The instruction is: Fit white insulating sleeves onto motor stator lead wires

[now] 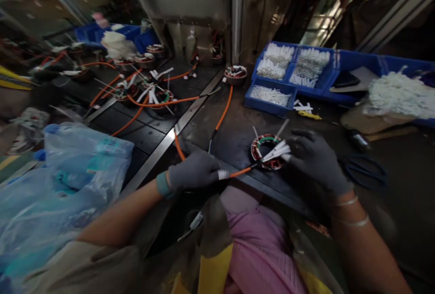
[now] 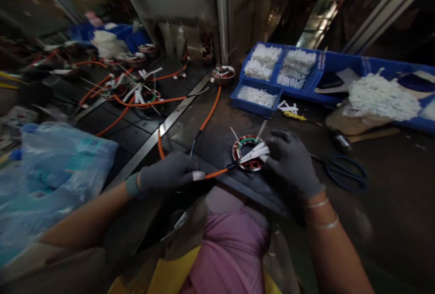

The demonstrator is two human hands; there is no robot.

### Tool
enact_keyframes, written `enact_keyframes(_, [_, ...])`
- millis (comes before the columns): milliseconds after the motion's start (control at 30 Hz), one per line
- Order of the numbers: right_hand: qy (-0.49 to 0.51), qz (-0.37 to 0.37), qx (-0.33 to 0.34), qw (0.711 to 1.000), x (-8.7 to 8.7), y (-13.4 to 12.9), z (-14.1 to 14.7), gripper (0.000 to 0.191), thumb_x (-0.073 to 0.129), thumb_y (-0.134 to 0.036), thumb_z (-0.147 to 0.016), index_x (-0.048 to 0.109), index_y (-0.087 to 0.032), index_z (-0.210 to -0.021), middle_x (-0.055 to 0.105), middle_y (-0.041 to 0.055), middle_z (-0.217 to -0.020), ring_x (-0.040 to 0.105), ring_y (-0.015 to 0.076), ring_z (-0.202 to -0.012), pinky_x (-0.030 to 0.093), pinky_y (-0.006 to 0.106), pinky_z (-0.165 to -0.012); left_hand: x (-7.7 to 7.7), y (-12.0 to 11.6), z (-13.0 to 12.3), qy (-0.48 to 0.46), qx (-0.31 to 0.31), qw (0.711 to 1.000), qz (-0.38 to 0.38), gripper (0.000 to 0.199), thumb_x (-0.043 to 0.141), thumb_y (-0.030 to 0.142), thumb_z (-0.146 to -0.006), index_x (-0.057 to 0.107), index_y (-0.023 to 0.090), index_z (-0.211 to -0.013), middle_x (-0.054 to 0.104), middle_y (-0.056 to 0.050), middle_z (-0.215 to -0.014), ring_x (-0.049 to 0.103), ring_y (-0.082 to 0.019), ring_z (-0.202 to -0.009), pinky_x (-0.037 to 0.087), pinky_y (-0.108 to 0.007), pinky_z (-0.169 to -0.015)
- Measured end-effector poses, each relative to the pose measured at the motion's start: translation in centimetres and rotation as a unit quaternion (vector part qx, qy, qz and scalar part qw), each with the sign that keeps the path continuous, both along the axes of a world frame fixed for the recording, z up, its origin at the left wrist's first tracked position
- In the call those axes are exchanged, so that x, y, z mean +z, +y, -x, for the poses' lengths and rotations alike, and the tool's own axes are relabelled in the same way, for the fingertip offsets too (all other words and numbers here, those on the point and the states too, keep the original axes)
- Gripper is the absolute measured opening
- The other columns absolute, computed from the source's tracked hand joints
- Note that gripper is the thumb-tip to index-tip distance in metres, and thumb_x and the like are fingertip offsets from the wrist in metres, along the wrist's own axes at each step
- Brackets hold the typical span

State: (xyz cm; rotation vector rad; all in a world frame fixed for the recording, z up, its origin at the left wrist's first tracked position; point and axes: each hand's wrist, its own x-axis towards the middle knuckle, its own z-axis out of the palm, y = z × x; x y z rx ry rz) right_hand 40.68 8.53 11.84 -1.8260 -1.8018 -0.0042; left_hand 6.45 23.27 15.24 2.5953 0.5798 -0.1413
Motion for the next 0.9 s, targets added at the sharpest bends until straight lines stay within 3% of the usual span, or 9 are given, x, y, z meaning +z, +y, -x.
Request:
enact_keyframes(133, [0.068, -0.023, -0.105, 0.992, -1.6, 0.2, 0.6, 0.039, 0.068, -0.039, -0.093, 0.070, -0.018, -0.126, 0.069, 0.0174, -0.132, 0.063, 0.0351, -0.124, 0.053, 0.050, -0.105, -4.2, -7.8, -4.5, 0.031, -0.096, 0.995, 0.017, 0.054, 0.042, 0.047, -0.109, 0.074, 0.018, -0.077, 0.069, -0.006, -0.068, 0.061, -0.017, -0.063, 0.036, -0.028, -0.060])
enact_keyframes(267, [0.183, -0.046, -0.213, 0.959, -3.0, -1.8, 2.1, 0.035, 0.059, -0.037, -0.095, 0.070, -0.018, -0.123, 0.073, 0.0153, -0.122, 0.068, 0.0321, -0.113, 0.055, 0.048, -0.099, -5.9, -13.6, -8.1, 0.045, -0.047, 0.997, -0.053, 0.052, 0.042, 0.049, -0.109, 0.078, 0.014, -0.092, 0.072, -0.017, -0.079, 0.069, -0.028, -0.074, 0.046, -0.037, -0.065])
enact_keyframes(367, [0.334, -0.024, -0.249, 0.909, -3.6, -4.7, 3.9, 0.031, 0.058, -0.045, -0.099, 0.071, -0.021, -0.113, 0.077, 0.0102, -0.111, 0.070, 0.0292, -0.105, 0.056, 0.046, -0.095, -3.5, -11.9, -8.7, -0.003, -0.009, 0.996, -0.084, 0.046, 0.044, 0.046, -0.108, 0.079, 0.018, -0.095, 0.071, -0.017, -0.082, 0.069, -0.032, -0.078, 0.050, -0.044, -0.069])
enact_keyframes(467, [0.479, 0.045, -0.185, 0.857, -4.3, -6.2, 7.2, 0.034, 0.059, -0.054, -0.101, 0.068, -0.023, -0.114, 0.077, 0.0070, -0.106, 0.071, 0.0257, -0.097, 0.059, 0.042, -0.088, -1.2, -5.8, -9.1, -0.123, 0.019, 0.984, -0.125, 0.028, 0.060, 0.044, -0.101, 0.079, 0.025, -0.105, 0.075, -0.011, -0.108, 0.069, -0.031, -0.103, 0.051, -0.051, -0.097])
enact_keyframes(533, [0.517, 0.041, -0.172, 0.838, -5.0, -5.9, 9.7, 0.035, 0.066, -0.054, -0.097, 0.065, -0.023, -0.114, 0.075, 0.0073, -0.111, 0.070, 0.0253, -0.101, 0.058, 0.042, -0.091, -1.1, -1.7, -9.9, -0.155, -0.045, 0.979, -0.122, 0.028, 0.072, 0.041, -0.093, 0.078, 0.025, -0.114, 0.073, -0.010, -0.126, 0.065, -0.032, -0.122, 0.040, -0.054, -0.116])
enact_keyframes(633, [0.528, -0.006, -0.204, 0.824, -5.8, -4.2, 11.8, 0.032, 0.071, -0.049, -0.091, 0.059, -0.023, -0.105, 0.073, 0.0071, -0.105, 0.068, 0.0243, -0.098, 0.058, 0.041, -0.089, -2.8, 1.0, -11.6, -0.143, -0.133, 0.977, -0.087, 0.029, 0.079, 0.040, -0.088, 0.079, 0.025, -0.113, 0.077, -0.007, -0.116, 0.067, -0.029, -0.117, 0.038, -0.050, -0.116])
enact_keyframes(733, [0.508, -0.014, -0.178, 0.843, -5.4, -2.7, 10.4, 0.023, 0.066, -0.041, -0.092, 0.061, -0.021, -0.103, 0.074, 0.0060, -0.102, 0.069, 0.0218, -0.093, 0.058, 0.037, -0.086, -4.8, -0.8, -12.4, -0.161, -0.069, 0.976, -0.133, 0.038, 0.077, 0.041, -0.091, 0.076, 0.026, -0.126, 0.079, -0.009, -0.111, 0.069, -0.030, -0.108, 0.041, -0.050, -0.109])
enact_keyframes(833, [0.376, 0.017, -0.110, 0.920, -2.7, -2.0, 5.9, 0.016, 0.062, -0.033, -0.095, 0.068, -0.021, -0.104, 0.077, 0.0019, -0.098, 0.071, 0.0193, -0.088, 0.059, 0.033, -0.081, -6.3, -3.5, -12.1, -0.203, 0.043, 0.955, -0.212, 0.045, 0.070, 0.043, -0.097, 0.071, 0.020, -0.135, 0.079, -0.014, -0.113, 0.070, -0.033, -0.106, 0.042, -0.051, -0.105])
enact_keyframes(900, [0.274, 0.001, -0.124, 0.954, -0.1, -1.6, 1.7, 0.016, 0.061, -0.030, -0.096, 0.071, -0.022, -0.105, 0.077, 0.0019, -0.100, 0.071, 0.0209, -0.093, 0.059, 0.037, -0.088, -6.9, -4.6, -11.8, -0.219, 0.072, 0.944, -0.235, 0.045, 0.065, 0.045, -0.100, 0.070, 0.019, -0.137, 0.079, -0.015, -0.111, 0.071, -0.034, -0.106, 0.042, -0.050, -0.103])
